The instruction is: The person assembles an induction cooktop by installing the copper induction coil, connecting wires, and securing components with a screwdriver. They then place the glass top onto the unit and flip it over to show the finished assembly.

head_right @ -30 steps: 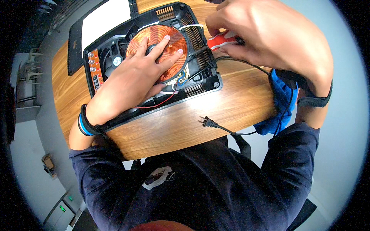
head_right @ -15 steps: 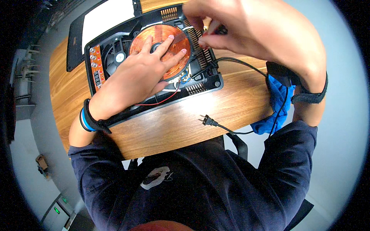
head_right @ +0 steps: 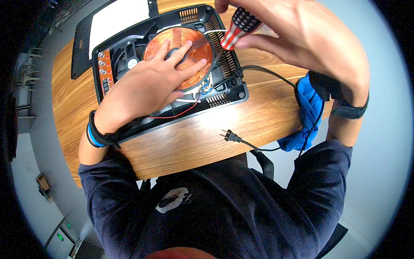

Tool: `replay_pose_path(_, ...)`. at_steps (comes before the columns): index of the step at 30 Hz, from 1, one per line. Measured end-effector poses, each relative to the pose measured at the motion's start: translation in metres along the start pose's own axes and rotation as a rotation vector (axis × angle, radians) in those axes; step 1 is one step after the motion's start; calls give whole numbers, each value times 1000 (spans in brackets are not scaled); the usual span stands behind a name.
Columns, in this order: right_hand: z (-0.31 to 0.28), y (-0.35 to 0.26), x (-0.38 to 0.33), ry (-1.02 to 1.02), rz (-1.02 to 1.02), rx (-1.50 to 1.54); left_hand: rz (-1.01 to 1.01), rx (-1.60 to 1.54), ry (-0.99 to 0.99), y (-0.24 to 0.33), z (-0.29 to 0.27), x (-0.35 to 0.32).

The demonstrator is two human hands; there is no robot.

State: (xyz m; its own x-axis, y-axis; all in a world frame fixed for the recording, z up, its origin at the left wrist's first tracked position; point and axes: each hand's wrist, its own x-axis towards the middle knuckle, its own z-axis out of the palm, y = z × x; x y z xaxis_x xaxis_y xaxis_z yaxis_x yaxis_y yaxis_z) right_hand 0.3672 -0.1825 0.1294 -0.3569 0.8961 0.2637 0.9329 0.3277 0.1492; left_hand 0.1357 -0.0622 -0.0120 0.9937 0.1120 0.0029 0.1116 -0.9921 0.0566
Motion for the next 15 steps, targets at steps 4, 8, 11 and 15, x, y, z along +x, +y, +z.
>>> replay_pose_path(4, -22, 2, 11, -296, 22, 65, -19, -35, -24, 1, -3, -2)
replay_pose_path(8, -33, -12, 12, -444, 230, -88, -3, 8, -2, 1, -2, -2)
replay_pose_path(11, -11, 15, 5, -228, -4, 171, 5, 27, 19, 0, 3, -2)
replay_pose_path(15, -12, 11, 9, -330, 106, 165, -3, 12, 0, 1, 3, -1)
